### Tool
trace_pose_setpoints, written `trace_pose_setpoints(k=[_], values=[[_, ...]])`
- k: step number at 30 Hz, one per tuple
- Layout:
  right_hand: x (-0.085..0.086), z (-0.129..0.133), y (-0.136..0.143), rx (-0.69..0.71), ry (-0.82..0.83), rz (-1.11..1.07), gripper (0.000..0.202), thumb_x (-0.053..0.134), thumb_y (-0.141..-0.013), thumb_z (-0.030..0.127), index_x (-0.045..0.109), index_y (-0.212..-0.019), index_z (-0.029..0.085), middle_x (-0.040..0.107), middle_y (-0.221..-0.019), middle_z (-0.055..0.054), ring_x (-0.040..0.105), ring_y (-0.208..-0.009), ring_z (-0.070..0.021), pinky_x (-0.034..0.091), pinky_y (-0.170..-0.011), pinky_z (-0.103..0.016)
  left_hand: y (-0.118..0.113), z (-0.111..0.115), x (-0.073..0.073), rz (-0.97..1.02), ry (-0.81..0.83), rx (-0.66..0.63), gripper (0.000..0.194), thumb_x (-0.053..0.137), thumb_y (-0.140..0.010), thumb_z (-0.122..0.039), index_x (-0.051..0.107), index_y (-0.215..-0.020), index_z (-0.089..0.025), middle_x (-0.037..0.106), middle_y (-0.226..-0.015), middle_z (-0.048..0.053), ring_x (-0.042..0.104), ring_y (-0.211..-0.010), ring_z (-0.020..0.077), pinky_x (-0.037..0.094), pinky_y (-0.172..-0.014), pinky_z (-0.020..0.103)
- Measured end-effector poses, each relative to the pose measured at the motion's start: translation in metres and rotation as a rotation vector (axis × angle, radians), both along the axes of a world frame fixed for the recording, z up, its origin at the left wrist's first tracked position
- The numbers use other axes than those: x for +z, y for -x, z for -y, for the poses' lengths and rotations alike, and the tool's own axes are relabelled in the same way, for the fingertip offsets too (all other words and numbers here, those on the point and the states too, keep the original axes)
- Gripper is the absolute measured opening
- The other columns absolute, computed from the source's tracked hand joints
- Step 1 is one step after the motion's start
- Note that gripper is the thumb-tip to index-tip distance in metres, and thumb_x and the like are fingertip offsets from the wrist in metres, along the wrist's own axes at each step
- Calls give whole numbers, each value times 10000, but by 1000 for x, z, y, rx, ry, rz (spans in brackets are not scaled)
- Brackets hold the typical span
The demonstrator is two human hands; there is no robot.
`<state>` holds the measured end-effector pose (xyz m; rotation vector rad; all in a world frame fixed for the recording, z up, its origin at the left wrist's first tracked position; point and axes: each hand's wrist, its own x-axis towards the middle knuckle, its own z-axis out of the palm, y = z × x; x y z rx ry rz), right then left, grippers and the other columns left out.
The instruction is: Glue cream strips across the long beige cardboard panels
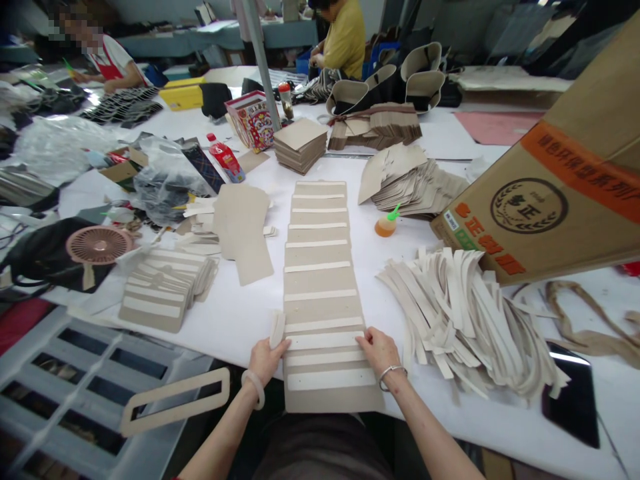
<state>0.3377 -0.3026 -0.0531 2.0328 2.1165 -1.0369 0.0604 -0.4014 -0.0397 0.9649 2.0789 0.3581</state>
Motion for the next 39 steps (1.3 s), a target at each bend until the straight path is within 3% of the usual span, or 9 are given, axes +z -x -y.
trace_pose_setpoints(k=[6,21,39], values=[[-2,0,0,19,3,19,267,469,-760,397,462,-570,209,579,-559,-12,520,-566,-161,306,-549,-248,0,-1,2,2,5,27,447,468,-779,-495,657,-709,-96,666,-659,101,593,-644,177,379,-608,253],[-4,0,0,38,10,38,279,454,-770,419,460,-585,211,575,-554,-3,525,-567,-161,304,-545,-241,-5,-3,6,-15,52,27,420,426,-804,-493,643,-868,-140,673,-638,57,611,-620,155,383,-616,226],[-1,-1,1,31,30,42,266,455,-772,401,456,-587,210,581,-559,-3,522,-570,-158,298,-540,-238,-2,-1,6,2,2,8,370,451,-798,-465,648,-834,-154,664,-634,37,592,-610,147,377,-630,232]])
